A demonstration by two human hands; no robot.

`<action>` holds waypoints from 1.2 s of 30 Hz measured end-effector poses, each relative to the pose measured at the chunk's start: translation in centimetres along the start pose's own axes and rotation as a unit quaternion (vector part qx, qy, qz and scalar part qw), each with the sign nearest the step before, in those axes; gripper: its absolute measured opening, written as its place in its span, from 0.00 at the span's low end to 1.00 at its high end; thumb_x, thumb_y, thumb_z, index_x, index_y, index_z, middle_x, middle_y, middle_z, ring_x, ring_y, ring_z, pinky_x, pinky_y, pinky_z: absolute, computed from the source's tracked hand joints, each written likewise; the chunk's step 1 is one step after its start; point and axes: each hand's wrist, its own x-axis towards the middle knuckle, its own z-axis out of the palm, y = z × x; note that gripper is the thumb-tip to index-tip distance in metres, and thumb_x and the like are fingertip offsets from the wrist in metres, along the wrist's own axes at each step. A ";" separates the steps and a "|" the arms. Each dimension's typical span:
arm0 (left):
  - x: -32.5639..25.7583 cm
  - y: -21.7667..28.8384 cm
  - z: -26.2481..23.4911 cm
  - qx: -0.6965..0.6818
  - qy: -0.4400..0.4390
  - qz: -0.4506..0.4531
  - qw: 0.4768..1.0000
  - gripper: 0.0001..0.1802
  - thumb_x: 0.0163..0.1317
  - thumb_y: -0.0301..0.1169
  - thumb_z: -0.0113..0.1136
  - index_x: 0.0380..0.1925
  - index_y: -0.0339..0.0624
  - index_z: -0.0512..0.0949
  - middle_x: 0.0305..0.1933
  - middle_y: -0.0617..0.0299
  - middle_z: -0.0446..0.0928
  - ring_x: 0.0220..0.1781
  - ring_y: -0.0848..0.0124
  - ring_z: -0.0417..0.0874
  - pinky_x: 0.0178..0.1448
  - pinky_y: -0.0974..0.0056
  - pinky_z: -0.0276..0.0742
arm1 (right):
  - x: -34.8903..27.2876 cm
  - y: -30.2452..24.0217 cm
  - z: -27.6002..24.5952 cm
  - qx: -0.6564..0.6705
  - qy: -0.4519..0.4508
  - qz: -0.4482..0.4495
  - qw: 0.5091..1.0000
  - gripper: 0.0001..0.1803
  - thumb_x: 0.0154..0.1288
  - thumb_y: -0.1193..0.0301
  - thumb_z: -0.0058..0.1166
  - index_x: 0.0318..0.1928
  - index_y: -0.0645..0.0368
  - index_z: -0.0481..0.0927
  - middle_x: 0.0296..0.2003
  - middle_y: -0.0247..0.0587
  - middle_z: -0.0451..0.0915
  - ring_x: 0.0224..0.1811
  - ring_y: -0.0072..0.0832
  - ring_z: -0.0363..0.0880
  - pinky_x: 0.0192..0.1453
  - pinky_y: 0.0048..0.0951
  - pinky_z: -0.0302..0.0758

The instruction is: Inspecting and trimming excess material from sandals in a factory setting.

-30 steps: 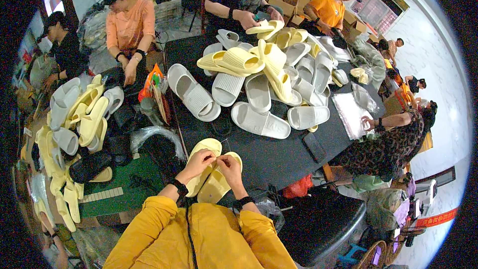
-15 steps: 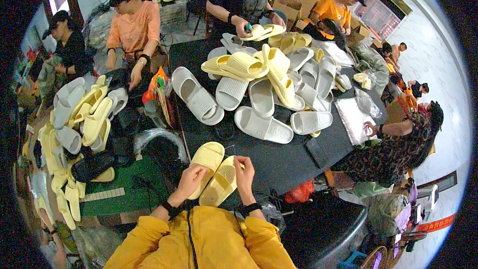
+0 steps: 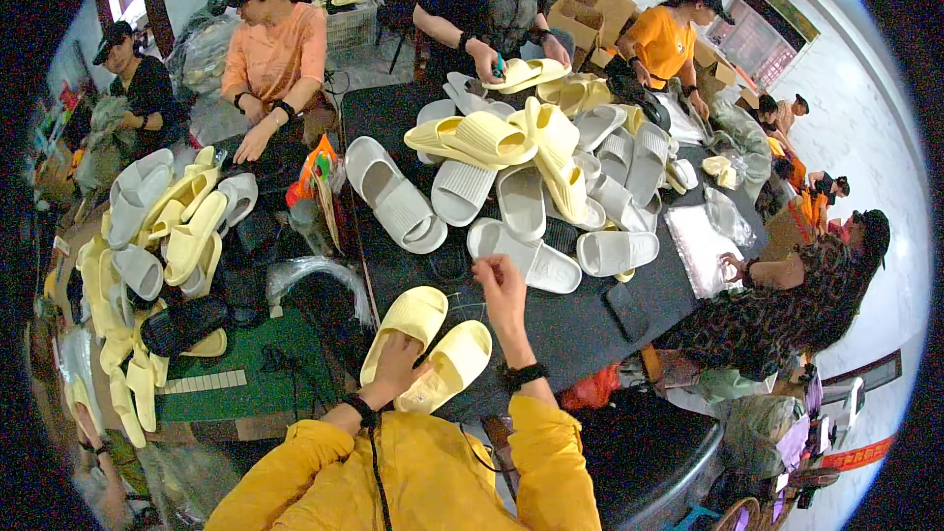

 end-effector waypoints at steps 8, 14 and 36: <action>0.9 0.3 -0.7 0.012 0.033 0.038 0.999 0.19 0.51 0.41 0.67 0.37 0.39 0.78 0.47 0.48 0.68 0.50 0.51 0.69 0.53 0.52 0.67 | 11.3 -4.0 -1.8 0.077 0.043 0.058 0.994 0.17 0.70 0.62 0.49 0.48 0.64 0.70 0.39 0.40 0.78 0.34 0.24 0.78 0.40 0.26 0.77; 0.6 -0.2 0.5 -0.009 0.072 0.030 0.997 0.21 0.46 0.42 0.68 0.36 0.40 0.78 0.45 0.48 0.68 0.48 0.51 0.71 0.51 0.51 0.69 | 16.2 -6.6 -1.6 0.103 0.022 0.135 0.985 0.25 0.69 0.57 0.50 0.53 0.65 0.67 0.43 0.48 0.77 0.32 0.30 0.79 0.36 0.28 0.80; 0.9 0.4 -1.2 -0.036 0.038 -0.025 0.998 0.10 0.48 0.33 0.60 0.22 0.36 0.78 0.37 0.48 0.74 0.43 0.50 0.74 0.45 0.51 0.72 | -3.1 1.0 -5.3 0.355 -0.034 0.239 0.903 0.22 0.67 0.78 0.46 0.61 0.56 0.63 0.52 0.43 0.75 0.50 0.35 0.78 0.45 0.25 0.78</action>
